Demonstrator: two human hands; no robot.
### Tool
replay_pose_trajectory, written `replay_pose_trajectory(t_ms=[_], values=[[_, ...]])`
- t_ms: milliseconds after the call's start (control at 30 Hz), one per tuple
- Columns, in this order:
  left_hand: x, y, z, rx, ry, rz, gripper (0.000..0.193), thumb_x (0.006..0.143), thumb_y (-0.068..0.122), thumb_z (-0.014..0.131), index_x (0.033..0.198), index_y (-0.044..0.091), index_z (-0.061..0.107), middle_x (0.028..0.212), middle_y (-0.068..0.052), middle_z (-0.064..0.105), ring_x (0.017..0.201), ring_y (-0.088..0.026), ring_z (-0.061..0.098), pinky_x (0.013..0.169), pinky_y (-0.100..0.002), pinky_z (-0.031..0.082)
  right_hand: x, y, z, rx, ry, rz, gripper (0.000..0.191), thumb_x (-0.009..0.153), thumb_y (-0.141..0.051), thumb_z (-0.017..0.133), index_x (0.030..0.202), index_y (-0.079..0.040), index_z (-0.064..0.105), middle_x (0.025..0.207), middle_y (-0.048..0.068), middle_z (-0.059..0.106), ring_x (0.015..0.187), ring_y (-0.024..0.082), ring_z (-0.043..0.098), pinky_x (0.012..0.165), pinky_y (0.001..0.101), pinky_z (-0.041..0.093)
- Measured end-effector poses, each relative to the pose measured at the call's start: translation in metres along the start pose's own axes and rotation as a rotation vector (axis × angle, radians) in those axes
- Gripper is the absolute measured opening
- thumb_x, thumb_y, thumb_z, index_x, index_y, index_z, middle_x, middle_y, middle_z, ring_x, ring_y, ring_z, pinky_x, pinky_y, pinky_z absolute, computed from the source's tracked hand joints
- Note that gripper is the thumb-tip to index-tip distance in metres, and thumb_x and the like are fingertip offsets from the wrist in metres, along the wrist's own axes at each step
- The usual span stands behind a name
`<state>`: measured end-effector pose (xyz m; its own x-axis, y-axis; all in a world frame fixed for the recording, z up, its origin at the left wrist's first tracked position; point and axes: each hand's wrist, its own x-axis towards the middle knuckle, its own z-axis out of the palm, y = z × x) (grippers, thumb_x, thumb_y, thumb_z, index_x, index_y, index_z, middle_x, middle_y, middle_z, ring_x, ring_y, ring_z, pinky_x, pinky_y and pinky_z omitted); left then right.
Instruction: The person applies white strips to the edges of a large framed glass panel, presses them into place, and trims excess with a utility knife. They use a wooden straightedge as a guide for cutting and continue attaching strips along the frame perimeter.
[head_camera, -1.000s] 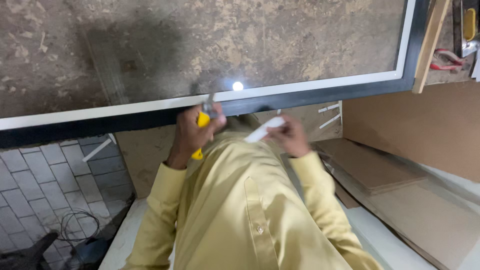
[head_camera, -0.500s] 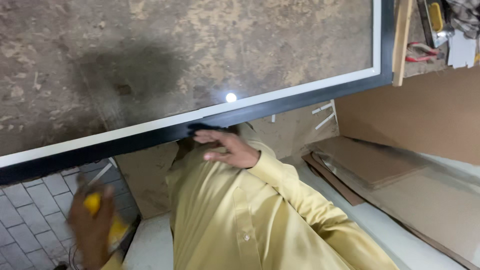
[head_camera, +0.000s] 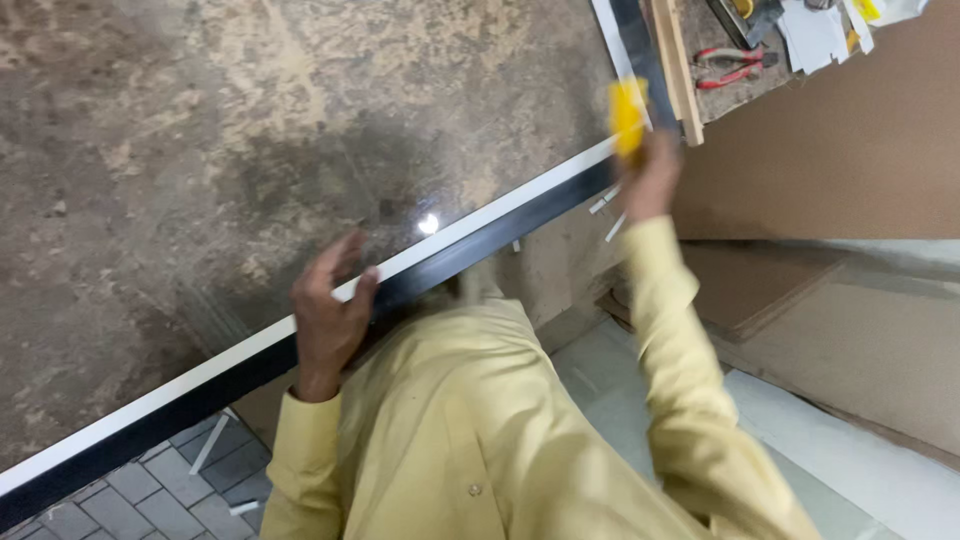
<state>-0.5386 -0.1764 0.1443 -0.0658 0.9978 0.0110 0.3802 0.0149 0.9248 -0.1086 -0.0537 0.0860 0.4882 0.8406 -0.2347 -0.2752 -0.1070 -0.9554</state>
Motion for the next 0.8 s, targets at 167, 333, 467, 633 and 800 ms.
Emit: replay_pose_trajectory(t_ms=[167,333,467,633,800], values=[[-0.033,-0.045,-0.02,0.323,0.095,-0.132,0.04,0.096,0.015,0.073,0.134,0.004,0.066,0.122,-0.019,0.071,0.11,-0.035,0.07,0.095,-0.043,0.055,0.149,-0.059,-0.076,-1.211,-0.005,-0.472,0.055,0.092,0.002,0.081,0.143,-0.006,0.063,0.135,0.012,0.068,0.119,0.022,0.071,0.1,0.0332,0.059],[-0.065,-0.089,-0.061,0.649,0.167,-0.111,0.045,0.094,0.016,0.075,0.138,0.006,0.066,0.131,-0.02,0.066,0.122,-0.043,0.06,0.105,-0.05,0.048,0.198,-0.053,-0.059,-1.477,0.046,-0.433,0.054,0.095,-0.002,0.076,0.145,-0.004,0.057,0.139,0.017,0.064,0.122,0.029,0.067,0.101,0.0396,0.056],[-0.077,-0.107,-0.085,0.703,0.026,-0.125,0.052,0.087,0.024,0.077,0.136,0.01,0.066,0.13,-0.018,0.062,0.121,-0.041,0.055,0.102,-0.054,0.044,0.148,-0.022,0.006,-1.185,0.033,-0.844,0.044,0.097,-0.006,0.074,0.137,-0.005,0.058,0.134,0.016,0.063,0.121,0.032,0.063,0.103,0.0434,0.053],[-0.091,-0.118,-0.085,0.734,-0.063,-0.052,0.053,0.089,0.045,0.074,0.129,0.011,0.067,0.125,-0.015,0.059,0.116,-0.037,0.053,0.094,-0.054,0.041,-0.096,0.112,0.13,-0.801,-1.123,-0.923,0.031,0.099,-0.012,0.072,0.126,-0.006,0.059,0.127,0.015,0.061,0.12,0.035,0.059,0.105,0.0481,0.05],[-0.092,-0.13,-0.087,0.659,-0.042,-0.021,0.043,0.094,0.049,0.071,0.117,0.013,0.067,0.117,-0.011,0.056,0.111,-0.033,0.051,0.092,-0.051,0.037,-0.234,0.145,0.192,-1.19,-1.314,-0.744,0.061,0.085,-0.038,0.08,0.136,-0.01,0.061,0.134,0.018,0.053,0.121,0.037,0.047,0.095,0.0495,0.037]])
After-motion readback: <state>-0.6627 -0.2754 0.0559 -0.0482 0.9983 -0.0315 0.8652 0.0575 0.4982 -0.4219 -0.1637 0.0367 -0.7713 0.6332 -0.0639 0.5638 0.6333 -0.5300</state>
